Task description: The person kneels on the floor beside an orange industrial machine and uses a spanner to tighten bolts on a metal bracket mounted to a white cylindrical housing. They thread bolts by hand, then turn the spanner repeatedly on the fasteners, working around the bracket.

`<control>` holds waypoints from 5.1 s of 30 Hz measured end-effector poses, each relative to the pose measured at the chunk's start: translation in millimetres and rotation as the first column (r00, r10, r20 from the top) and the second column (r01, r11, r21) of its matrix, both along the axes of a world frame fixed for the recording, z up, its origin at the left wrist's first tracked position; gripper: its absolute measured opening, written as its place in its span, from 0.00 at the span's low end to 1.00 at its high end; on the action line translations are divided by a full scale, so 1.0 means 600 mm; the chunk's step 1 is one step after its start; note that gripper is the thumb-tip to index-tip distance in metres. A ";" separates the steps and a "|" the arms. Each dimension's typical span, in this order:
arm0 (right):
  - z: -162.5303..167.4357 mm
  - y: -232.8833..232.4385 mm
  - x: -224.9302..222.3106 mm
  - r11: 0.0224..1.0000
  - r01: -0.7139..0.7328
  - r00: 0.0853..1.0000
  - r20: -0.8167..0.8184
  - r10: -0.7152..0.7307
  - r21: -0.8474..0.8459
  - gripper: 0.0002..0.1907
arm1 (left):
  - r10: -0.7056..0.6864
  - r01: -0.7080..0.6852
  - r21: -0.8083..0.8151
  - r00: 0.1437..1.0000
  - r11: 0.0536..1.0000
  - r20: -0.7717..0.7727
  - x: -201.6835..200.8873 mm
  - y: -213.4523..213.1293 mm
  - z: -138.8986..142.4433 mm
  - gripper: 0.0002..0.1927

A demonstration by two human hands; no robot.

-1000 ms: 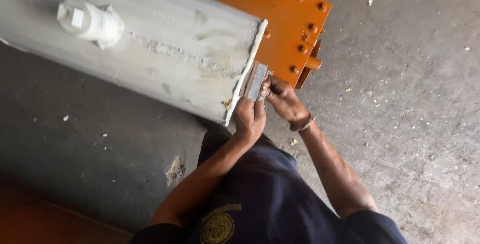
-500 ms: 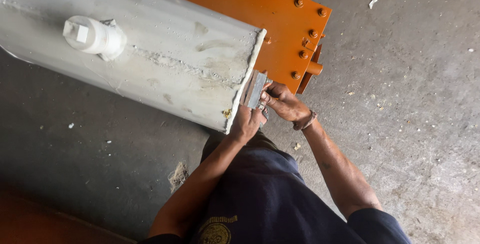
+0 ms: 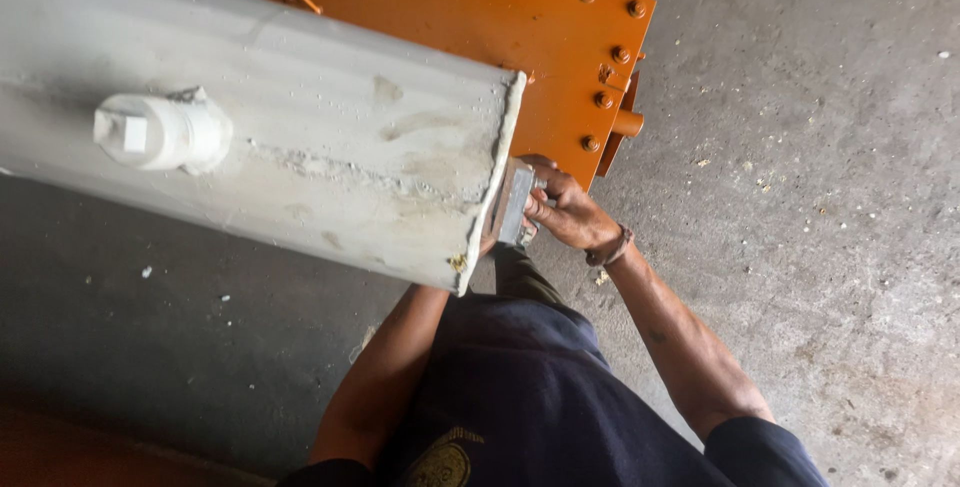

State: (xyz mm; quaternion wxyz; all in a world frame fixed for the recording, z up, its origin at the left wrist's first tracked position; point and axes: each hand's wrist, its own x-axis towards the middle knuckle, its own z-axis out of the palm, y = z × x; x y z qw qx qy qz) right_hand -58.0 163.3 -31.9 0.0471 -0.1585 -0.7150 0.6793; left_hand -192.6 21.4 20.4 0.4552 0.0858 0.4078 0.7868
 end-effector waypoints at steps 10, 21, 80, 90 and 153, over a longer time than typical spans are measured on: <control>-0.016 -0.028 0.014 0.981 0.090 0.991 0.116 -0.070 -0.173 0.46 | -0.047 0.033 0.063 0.970 0.997 0.238 0.016 -0.008 -0.012 0.20; -0.023 -0.048 0.029 0.930 0.088 0.995 0.080 -0.063 -0.357 0.38 | -0.111 0.090 0.080 0.942 0.993 0.315 0.020 -0.021 -0.015 0.19; 0.157 -0.095 0.009 0.778 0.356 0.795 0.605 0.039 -0.518 0.47 | -0.113 0.145 -0.065 0.926 0.987 0.361 0.063 -0.057 0.059 0.19; 0.123 -0.108 0.043 0.636 0.428 0.804 0.592 0.058 -0.643 0.43 | 0.047 0.047 -0.214 0.909 0.976 0.415 0.087 -0.072 0.047 0.15; 0.168 0.072 0.025 0.418 0.241 0.959 -0.281 0.035 0.876 0.24 | 0.333 -0.363 -0.115 0.917 0.925 -0.221 0.176 0.000 0.076 0.15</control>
